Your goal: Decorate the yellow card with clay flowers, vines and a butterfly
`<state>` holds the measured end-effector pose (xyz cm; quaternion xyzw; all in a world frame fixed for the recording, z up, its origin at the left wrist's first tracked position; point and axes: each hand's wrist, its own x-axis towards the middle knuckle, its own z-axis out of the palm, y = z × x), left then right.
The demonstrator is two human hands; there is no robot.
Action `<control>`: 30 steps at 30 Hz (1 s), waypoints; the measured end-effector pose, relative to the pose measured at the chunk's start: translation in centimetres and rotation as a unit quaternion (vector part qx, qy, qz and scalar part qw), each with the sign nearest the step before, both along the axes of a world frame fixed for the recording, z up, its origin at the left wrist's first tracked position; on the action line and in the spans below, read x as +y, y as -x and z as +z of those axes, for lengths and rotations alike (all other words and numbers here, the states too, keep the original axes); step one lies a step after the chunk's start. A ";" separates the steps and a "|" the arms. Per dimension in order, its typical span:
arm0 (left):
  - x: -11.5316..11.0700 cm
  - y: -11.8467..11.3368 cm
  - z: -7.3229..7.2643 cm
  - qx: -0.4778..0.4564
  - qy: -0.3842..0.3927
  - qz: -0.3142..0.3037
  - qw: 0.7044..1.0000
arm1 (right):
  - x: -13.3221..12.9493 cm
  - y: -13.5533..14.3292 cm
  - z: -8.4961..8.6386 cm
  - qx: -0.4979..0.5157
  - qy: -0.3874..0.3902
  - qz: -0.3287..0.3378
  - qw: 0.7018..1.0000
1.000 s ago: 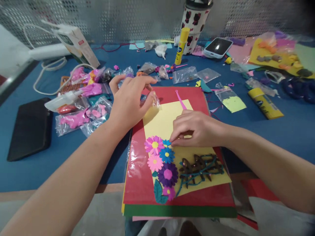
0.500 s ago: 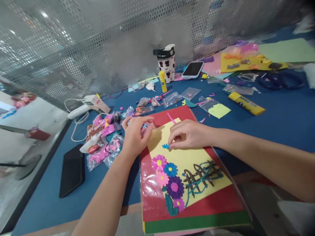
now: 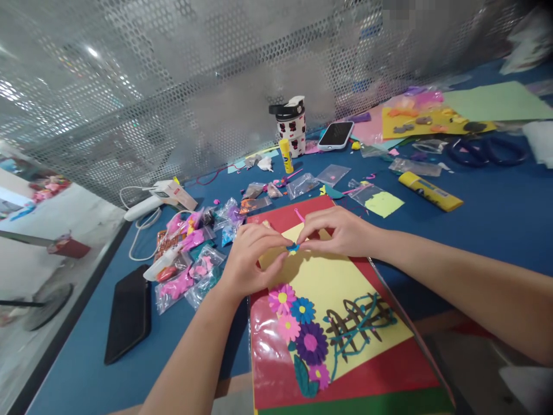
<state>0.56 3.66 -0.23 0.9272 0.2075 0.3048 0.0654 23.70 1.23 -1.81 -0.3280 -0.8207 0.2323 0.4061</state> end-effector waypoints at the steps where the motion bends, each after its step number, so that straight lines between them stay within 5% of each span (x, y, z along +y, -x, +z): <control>1: 0.0 0.0 -0.1 0.002 0.001 -0.001 1.000 | 0.0 0.0 0.0 0.002 0.001 0.002 1.000; 10: 0.3 0.2 -0.4 -0.005 -0.019 -0.013 1.000 | 0.0 0.1 -0.1 0.015 0.011 0.010 1.000; 19: 1.1 0.7 -0.7 0.013 -0.017 0.094 0.995 | 0.4 -0.4 -0.2 0.033 0.007 0.022 0.999; 24: 1.4 0.6 -1.0 0.019 -0.015 0.119 0.993 | 0.6 -0.6 -0.8 -0.073 0.104 0.058 0.990; 30: 1.5 0.5 -1.2 0.020 -0.025 0.108 0.994 | 0.7 -0.8 -1.1 -0.170 0.086 0.056 0.980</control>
